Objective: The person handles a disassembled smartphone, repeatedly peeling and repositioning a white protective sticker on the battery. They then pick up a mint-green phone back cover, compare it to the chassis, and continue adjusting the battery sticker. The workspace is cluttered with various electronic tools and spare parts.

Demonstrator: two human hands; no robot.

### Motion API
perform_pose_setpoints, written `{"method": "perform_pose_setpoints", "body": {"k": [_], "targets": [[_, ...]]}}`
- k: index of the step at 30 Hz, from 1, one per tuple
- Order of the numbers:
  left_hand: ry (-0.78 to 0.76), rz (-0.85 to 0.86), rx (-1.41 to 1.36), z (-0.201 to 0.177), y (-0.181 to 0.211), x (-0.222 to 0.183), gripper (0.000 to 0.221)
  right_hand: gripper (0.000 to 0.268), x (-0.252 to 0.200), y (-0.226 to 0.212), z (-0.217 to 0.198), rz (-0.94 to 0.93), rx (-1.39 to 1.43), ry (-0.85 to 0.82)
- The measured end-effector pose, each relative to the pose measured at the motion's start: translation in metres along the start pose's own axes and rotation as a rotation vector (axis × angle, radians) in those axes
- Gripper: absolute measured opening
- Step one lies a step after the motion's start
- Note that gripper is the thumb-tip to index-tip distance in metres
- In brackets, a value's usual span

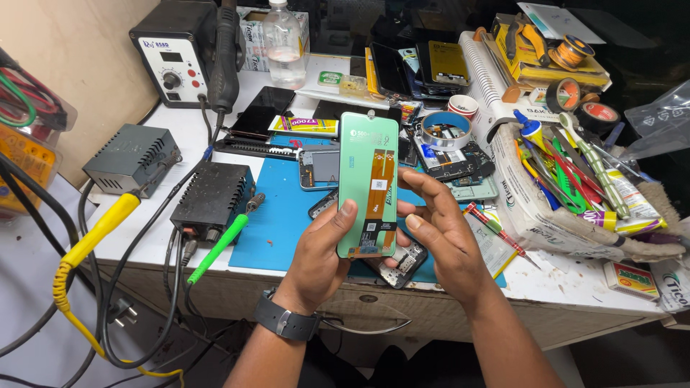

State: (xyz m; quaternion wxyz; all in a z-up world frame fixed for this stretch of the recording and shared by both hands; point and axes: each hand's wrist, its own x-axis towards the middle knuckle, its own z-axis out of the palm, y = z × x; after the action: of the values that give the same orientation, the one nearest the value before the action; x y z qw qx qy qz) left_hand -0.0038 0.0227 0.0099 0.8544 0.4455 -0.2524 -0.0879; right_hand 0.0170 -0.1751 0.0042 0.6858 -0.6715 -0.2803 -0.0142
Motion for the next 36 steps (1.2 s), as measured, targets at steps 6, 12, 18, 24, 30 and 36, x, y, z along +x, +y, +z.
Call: {"method": "perform_pose_setpoints", "body": {"k": [6, 12, 18, 24, 30, 36], "targets": [[0.011, -0.001, -0.008, -0.001, -0.002, 0.001, 0.059, 0.053, 0.000, -0.001, 0.000, -0.110, -0.035, -0.038], [0.019, -0.031, -0.029, -0.003, -0.004, 0.002, 0.055, 0.058, 0.003, 0.001, -0.002, 0.014, 0.064, 0.000], [-0.045, -0.130, -0.149, 0.000, 0.002, 0.008, 0.050, 0.062, -0.004, 0.029, -0.021, 0.084, 0.370, -0.018], [0.023, -0.222, -0.222, 0.004, -0.011, 0.027, 0.041, 0.080, -0.004, 0.012, -0.019, 0.001, 0.548, -0.155], [-0.078, -0.236, -0.287, 0.004, -0.013, 0.047, 0.036, 0.096, -0.001, -0.014, -0.014, -0.067, 0.654, -0.222], [-0.091, -0.309, -0.142, 0.010, 0.006, 0.044, 0.041, 0.096, -0.002, -0.021, -0.013, -0.089, 0.679, -0.195]]}}
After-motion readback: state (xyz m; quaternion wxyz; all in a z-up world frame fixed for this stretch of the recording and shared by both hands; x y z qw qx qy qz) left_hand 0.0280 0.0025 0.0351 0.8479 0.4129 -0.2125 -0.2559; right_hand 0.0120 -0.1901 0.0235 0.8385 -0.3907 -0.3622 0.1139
